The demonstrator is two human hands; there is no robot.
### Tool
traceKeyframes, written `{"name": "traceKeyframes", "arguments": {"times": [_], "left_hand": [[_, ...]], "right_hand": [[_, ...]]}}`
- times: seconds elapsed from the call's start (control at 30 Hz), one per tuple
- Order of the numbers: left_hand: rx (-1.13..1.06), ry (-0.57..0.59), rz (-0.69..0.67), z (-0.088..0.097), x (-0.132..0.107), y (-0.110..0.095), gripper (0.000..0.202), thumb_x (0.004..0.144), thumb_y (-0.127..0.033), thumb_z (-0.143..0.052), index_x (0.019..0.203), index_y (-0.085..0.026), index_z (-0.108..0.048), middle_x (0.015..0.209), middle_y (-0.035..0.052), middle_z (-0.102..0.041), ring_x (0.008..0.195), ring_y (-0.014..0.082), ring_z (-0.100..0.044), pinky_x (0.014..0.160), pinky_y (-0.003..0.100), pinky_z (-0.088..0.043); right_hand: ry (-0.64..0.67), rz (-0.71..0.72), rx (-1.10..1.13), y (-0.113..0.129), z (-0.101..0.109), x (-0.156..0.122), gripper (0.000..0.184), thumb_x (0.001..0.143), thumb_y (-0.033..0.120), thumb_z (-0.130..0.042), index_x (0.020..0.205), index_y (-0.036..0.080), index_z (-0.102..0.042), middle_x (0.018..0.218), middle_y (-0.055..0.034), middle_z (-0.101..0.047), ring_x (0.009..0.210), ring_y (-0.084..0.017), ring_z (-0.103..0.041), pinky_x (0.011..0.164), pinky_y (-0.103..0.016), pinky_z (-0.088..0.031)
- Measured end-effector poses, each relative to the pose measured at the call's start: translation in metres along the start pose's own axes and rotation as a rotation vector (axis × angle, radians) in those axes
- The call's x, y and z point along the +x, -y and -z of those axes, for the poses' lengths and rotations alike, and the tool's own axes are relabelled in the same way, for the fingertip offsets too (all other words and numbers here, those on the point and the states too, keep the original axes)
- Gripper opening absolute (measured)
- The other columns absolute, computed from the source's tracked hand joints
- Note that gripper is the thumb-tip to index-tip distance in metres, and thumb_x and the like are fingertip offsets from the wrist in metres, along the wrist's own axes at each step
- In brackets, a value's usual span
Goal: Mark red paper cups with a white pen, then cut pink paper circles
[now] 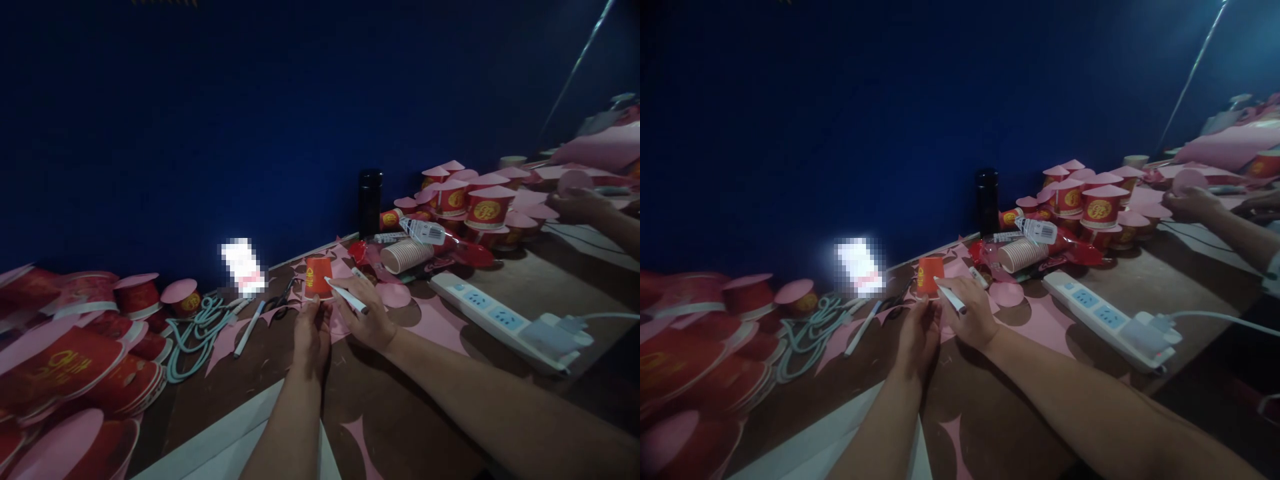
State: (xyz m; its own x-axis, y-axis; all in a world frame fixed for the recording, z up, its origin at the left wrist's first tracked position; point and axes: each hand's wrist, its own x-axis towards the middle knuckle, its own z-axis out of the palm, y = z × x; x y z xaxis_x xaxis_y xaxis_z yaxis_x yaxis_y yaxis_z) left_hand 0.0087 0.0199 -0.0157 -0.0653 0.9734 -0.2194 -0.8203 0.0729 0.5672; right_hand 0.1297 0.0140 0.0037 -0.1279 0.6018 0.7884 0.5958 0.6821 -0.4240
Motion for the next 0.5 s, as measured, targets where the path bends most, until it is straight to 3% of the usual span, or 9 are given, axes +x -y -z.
{"name": "traceKeyframes", "arguments": {"times": [0.2,0.5], "left_hand": [[-0.024,-0.008,0.005,-0.0012,-0.0011,-0.0004,0.005,0.072,-0.007,-0.064,0.076,-0.01,-0.062,0.069,0.0023,-0.064,0.062,0.0077,-0.06,0.067,0.02,-0.051],[-0.157,-0.113,0.105,-0.0014,-0.0014,-0.0081,0.011,0.081,-0.005,-0.054,0.075,-0.01,-0.061,0.064,0.0015,-0.063,0.056,0.0066,-0.059,0.058,0.017,-0.051]], "right_hand": [[0.005,-0.021,0.011,0.0005,-0.002,-0.0012,0.028,0.088,0.019,-0.05,0.114,0.023,-0.056,0.106,-0.006,-0.065,0.096,-0.022,-0.058,0.089,-0.04,-0.043],[-0.076,-0.036,0.075,-0.0015,-0.0034,-0.0016,0.025,0.087,0.018,-0.051,0.112,0.022,-0.056,0.102,-0.0069,-0.065,0.094,-0.021,-0.06,0.086,-0.039,-0.046]]}}
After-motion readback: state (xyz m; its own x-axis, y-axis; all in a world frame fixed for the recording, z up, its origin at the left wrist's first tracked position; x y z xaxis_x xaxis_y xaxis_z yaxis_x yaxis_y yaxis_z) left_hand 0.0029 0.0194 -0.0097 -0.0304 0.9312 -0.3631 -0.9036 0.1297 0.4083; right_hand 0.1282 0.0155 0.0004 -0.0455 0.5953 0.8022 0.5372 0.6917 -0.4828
